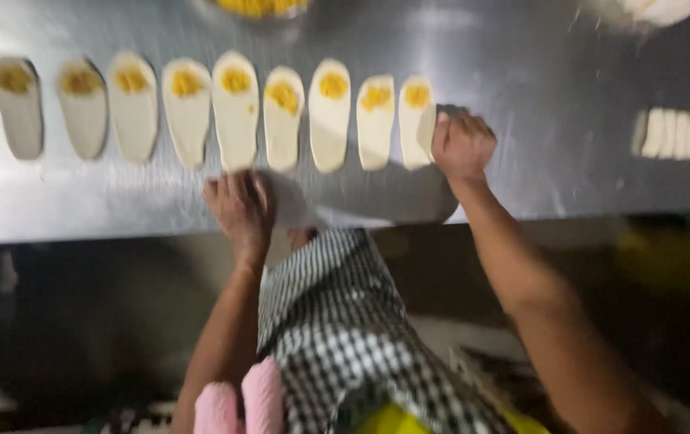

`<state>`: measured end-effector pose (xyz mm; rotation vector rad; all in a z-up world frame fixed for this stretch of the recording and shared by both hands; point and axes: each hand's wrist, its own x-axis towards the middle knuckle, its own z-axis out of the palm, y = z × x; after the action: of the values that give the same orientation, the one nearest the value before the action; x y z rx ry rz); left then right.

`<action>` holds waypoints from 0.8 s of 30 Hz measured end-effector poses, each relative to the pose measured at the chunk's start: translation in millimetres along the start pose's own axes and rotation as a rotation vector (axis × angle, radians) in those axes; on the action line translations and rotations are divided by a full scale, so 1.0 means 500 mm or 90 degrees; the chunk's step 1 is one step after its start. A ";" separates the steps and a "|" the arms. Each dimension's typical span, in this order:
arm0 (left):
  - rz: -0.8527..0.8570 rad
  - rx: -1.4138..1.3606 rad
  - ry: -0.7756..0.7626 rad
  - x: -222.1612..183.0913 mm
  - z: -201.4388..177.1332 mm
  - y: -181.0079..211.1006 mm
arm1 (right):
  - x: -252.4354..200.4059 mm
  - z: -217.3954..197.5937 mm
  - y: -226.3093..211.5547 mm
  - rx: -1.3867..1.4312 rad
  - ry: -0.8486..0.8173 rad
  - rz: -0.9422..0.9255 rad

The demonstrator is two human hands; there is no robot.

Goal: Applying a yellow filling onto strips of dough and rolling them into small bread buns on a metal table.

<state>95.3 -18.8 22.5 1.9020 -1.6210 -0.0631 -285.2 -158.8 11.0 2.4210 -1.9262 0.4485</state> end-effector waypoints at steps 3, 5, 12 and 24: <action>-0.011 0.038 -0.012 -0.012 -0.020 0.011 | -0.019 0.025 0.010 -0.001 0.157 -0.064; 0.027 0.026 0.002 0.013 -0.006 0.015 | -0.026 0.026 0.033 -0.026 0.114 -0.028; -0.016 0.019 -0.023 -0.009 -0.011 0.008 | -0.120 -0.070 -0.093 0.010 -0.046 0.144; -0.031 0.067 0.018 -0.011 0.012 -0.006 | -0.175 -0.038 -0.085 0.031 -0.125 0.119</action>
<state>94.0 -16.0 14.1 2.0133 -1.5867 0.0304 -266.0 -61.4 16.1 2.4056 -2.2582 0.2728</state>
